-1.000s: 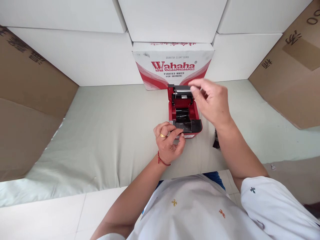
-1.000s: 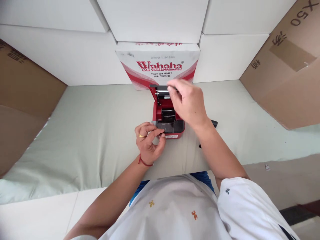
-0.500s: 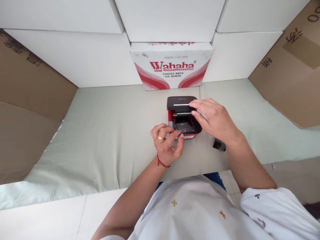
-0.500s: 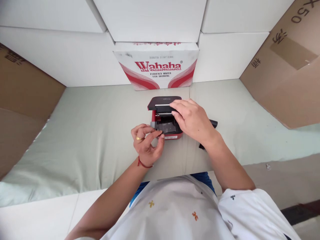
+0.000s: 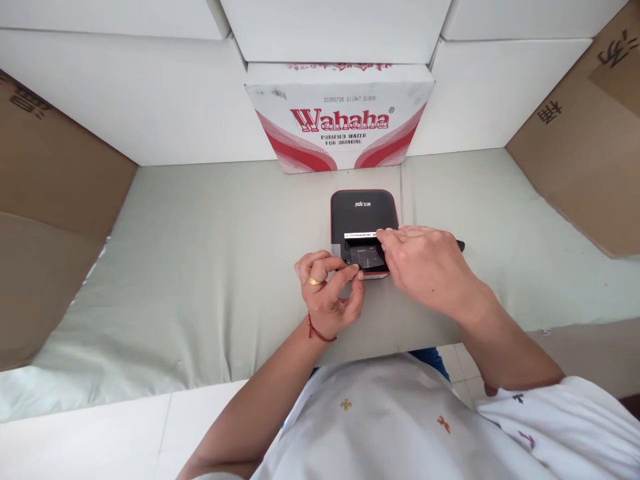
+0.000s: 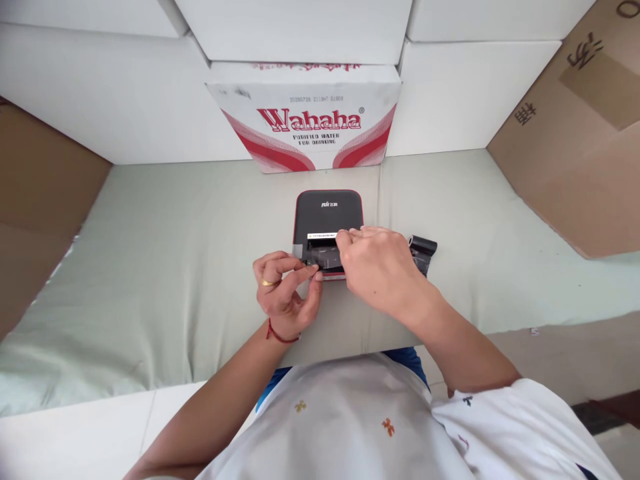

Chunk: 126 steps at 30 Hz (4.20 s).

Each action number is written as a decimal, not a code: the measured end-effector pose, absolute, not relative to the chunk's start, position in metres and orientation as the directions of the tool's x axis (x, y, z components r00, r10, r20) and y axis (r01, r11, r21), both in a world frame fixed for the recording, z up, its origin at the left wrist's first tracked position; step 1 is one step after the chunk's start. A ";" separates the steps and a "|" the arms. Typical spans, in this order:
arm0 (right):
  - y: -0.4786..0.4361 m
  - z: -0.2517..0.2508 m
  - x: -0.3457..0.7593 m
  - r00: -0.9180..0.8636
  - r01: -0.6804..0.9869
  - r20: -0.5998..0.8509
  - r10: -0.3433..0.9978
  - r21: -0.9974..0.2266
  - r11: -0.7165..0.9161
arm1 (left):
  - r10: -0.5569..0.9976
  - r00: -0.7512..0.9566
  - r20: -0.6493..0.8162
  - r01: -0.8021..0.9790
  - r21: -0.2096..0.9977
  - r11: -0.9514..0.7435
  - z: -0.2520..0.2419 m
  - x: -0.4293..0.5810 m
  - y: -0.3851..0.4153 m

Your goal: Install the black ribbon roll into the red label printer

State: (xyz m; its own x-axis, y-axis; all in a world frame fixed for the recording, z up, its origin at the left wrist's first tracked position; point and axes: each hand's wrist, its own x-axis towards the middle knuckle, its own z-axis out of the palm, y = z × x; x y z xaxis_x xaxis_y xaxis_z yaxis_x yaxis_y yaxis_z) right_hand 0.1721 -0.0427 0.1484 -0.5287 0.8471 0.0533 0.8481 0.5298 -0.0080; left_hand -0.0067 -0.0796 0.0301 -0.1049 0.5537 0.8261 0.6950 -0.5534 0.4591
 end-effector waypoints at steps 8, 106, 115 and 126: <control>-0.046 0.146 0.167 -0.534 0.845 0.066 0.843 0.018 0.534 | 0.545 -0.083 0.834 0.640 0.464 -0.613 0.033 -0.007 -0.080; -0.013 0.080 0.320 0.110 0.903 0.078 0.991 -0.424 -0.067 | 0.991 -0.133 -0.026 -0.605 0.794 -0.061 0.007 -0.023 -0.028; -0.015 0.081 0.334 -0.216 0.889 -0.078 0.973 -0.428 0.163 | 0.991 -0.130 -0.020 -0.584 0.809 -0.060 0.007 -0.024 -0.029; -0.017 0.203 0.261 -0.634 0.618 -0.143 0.760 -0.685 0.386 | 0.987 -0.153 -0.037 -0.591 0.804 -0.061 0.009 -0.021 -0.030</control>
